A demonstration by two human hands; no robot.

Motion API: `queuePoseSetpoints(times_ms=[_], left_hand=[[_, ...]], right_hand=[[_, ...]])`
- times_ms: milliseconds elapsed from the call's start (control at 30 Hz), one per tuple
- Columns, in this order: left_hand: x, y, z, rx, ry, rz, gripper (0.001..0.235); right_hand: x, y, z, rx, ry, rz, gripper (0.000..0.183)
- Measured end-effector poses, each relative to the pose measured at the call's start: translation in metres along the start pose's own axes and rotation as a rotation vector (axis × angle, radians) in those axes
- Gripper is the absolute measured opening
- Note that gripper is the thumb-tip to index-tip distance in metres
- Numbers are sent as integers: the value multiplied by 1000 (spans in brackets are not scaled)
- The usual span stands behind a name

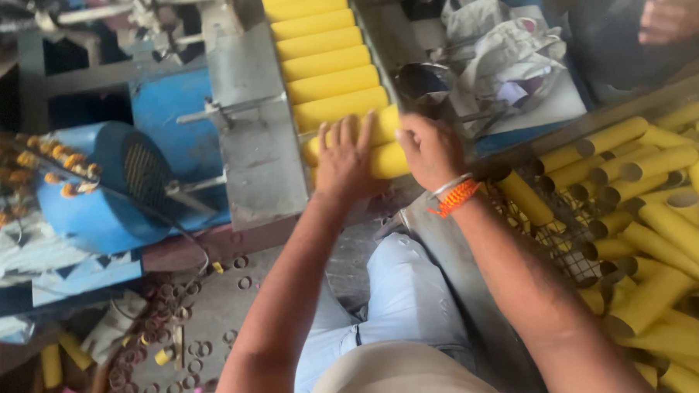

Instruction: The person repeatedly picks up yellow cylindrical objects from a wire basket and places them onto a conveyor belt. The person handles the cylinders one at a time, moving them from the basket to the belt in a repetitive cycle.

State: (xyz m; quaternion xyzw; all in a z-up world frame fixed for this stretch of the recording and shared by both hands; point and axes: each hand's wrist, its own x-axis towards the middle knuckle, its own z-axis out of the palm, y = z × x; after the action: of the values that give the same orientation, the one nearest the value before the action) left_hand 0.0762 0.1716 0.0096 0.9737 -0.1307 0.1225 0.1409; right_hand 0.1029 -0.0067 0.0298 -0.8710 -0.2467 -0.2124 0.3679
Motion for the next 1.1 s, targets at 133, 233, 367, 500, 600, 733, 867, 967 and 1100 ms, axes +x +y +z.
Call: queuePoseSetpoints(times_ms=[133,233,367,500,600,733,867,967,1100], left_hand=[[-2,-13,7,230,-177,-21,125],[4,-6,0,325,-203,51,129],[0,45,-9,-138,13,196,96],[-14,148,9,-359,-126,506,67],[-12,191,21,-273,-585,380,63],[-11,200,33,-181,-757,184,60],[-11,197,39,-242,-540,280,55],[-13,198,39,-260,-607,184,49],[-11,199,37,-260,-622,166,47]], right_hand=[[-48,33,-66,-8,17,139,16],[-121,91,-114,11,5,435,19],[-240,185,-146,-52,60,949,26],[-337,267,-142,-171,173,1223,47],[-360,310,-127,-230,206,1272,59],[-359,359,-111,-296,189,1149,83],[-347,396,-103,-425,-51,1074,85],[-356,405,-95,-483,-175,1415,82],[-365,402,-91,-404,-381,1122,64]])
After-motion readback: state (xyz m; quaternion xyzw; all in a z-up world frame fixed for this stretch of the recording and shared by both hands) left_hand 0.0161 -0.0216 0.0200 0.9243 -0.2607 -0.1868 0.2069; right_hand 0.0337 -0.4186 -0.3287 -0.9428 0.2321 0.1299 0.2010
